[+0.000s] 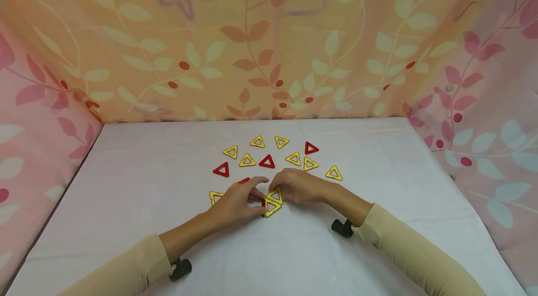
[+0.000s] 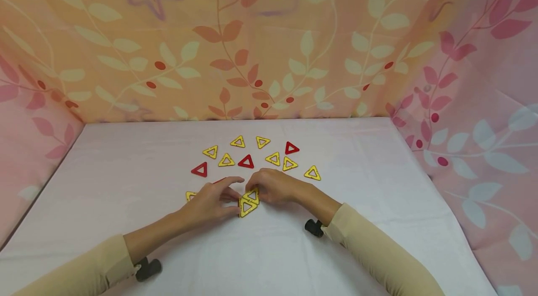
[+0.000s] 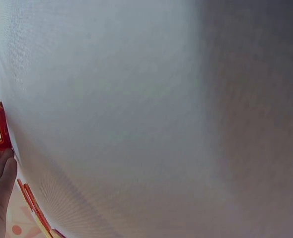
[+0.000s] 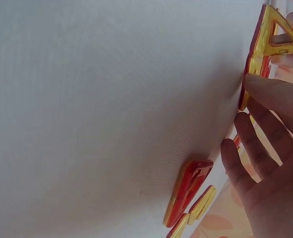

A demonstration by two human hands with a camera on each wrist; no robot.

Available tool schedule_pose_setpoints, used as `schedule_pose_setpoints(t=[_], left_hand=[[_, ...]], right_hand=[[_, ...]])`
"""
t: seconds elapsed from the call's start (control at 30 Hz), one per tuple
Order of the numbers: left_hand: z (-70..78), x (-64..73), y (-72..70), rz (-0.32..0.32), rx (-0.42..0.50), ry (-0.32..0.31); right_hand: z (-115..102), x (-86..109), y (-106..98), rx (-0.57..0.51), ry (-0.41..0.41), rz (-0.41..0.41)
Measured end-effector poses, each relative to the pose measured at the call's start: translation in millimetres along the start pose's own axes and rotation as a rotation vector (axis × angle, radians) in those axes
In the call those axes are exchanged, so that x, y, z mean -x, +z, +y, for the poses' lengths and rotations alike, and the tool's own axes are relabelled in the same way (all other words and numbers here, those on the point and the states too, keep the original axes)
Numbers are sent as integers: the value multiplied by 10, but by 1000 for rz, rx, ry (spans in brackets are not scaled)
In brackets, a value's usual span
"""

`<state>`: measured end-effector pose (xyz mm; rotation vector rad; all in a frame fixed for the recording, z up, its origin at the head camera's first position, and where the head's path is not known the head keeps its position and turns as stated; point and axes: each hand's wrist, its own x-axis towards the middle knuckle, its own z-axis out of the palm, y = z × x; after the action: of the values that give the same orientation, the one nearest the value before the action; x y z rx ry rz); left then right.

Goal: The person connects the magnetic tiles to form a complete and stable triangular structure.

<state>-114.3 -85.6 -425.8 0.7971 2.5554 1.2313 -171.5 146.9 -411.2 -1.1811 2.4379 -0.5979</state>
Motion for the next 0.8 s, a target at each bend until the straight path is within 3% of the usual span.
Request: schedule_pose_setpoints(t=[0.27,0.8], left_hand=[[5,4,-2,0,0,-2],[-33,7,22,11,4,-2]], right_hand=[[-10,14,0,-35,9,25],[-66,35,71,11,80,91]])
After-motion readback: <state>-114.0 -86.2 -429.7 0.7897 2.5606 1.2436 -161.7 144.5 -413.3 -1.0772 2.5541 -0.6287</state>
